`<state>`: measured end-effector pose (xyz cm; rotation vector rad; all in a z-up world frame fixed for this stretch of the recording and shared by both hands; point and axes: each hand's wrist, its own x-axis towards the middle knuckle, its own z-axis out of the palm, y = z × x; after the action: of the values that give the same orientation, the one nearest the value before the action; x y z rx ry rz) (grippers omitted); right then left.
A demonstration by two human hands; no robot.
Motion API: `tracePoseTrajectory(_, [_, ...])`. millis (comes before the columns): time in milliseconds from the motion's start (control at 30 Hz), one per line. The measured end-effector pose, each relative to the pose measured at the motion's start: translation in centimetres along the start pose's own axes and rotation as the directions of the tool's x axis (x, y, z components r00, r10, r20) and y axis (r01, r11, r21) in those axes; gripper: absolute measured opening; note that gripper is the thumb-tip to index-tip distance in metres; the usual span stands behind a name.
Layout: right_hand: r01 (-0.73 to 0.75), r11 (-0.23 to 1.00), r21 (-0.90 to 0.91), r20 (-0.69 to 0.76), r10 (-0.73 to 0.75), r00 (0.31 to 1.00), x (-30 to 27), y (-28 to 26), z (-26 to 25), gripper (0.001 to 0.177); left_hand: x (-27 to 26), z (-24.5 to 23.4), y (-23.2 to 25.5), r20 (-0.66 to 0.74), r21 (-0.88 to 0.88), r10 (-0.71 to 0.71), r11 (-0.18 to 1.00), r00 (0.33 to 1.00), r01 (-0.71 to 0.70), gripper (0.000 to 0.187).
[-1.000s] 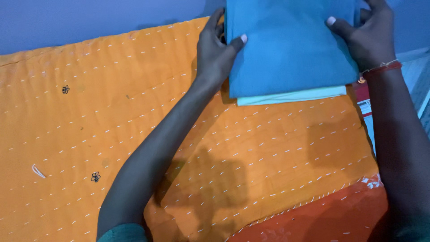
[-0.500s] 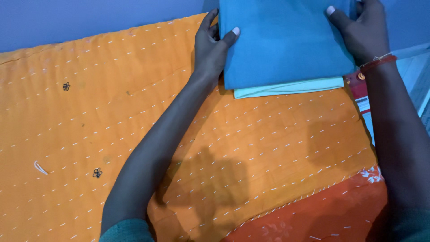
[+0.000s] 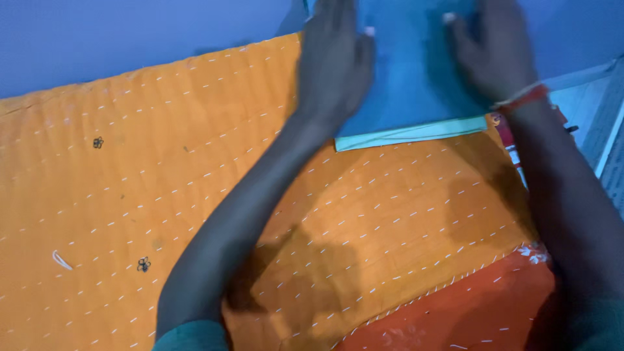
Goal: The person folds a blue cloth and then a pair of white trousers on an orange patterned table. They smooth the items with their hands, fold them into neat rectangles, and place the folded blue cloth aside before continuing with the trousers.
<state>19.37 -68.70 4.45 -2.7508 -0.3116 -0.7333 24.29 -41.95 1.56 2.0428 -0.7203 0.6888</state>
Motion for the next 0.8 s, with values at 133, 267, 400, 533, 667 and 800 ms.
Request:
tracePoseTrajectory(133, [0.230,0.957,0.178,0.126,-0.254,0.959,2.8,-3.0,3.9,0.047,1.8,5.1,1.4,0.039,0.202,0.056,0.977,0.998,-0.063,0.041])
tracePoseTrajectory(267, [0.306,0.949,-0.074,0.187,-0.289,0.939,4.2,-3.5,6.2,0.065,2.1,5.8,-1.8,0.130,0.373,-0.021,0.927,0.991,-0.029,0.065])
tracePoseTrajectory(400, [0.221,0.937,-0.272,0.272,-0.145,0.951,4.4,-1.4,5.3,0.085,2.0,5.9,-2.6,0.316,0.471,-0.189,0.882,0.930,0.020,0.091])
tracePoseTrajectory(533, [0.096,0.987,-0.132,0.256,-0.059,0.965,4.1,-0.3,4.0,0.092,1.9,5.6,-1.8,0.310,0.478,-0.190,0.878,0.932,0.020,0.093])
tracePoseTrajectory(667, [-0.005,0.983,-0.184,0.238,0.049,0.970,3.4,1.0,3.1,0.092,1.6,5.2,-1.6,0.314,0.495,-0.193,0.869,0.929,0.013,0.090])
tracePoseTrajectory(800, [-0.444,0.865,-0.234,0.398,0.501,0.768,2.3,4.6,1.9,0.090,2.0,4.9,-1.9,0.368,0.498,-0.243,0.867,0.897,0.030,0.090])
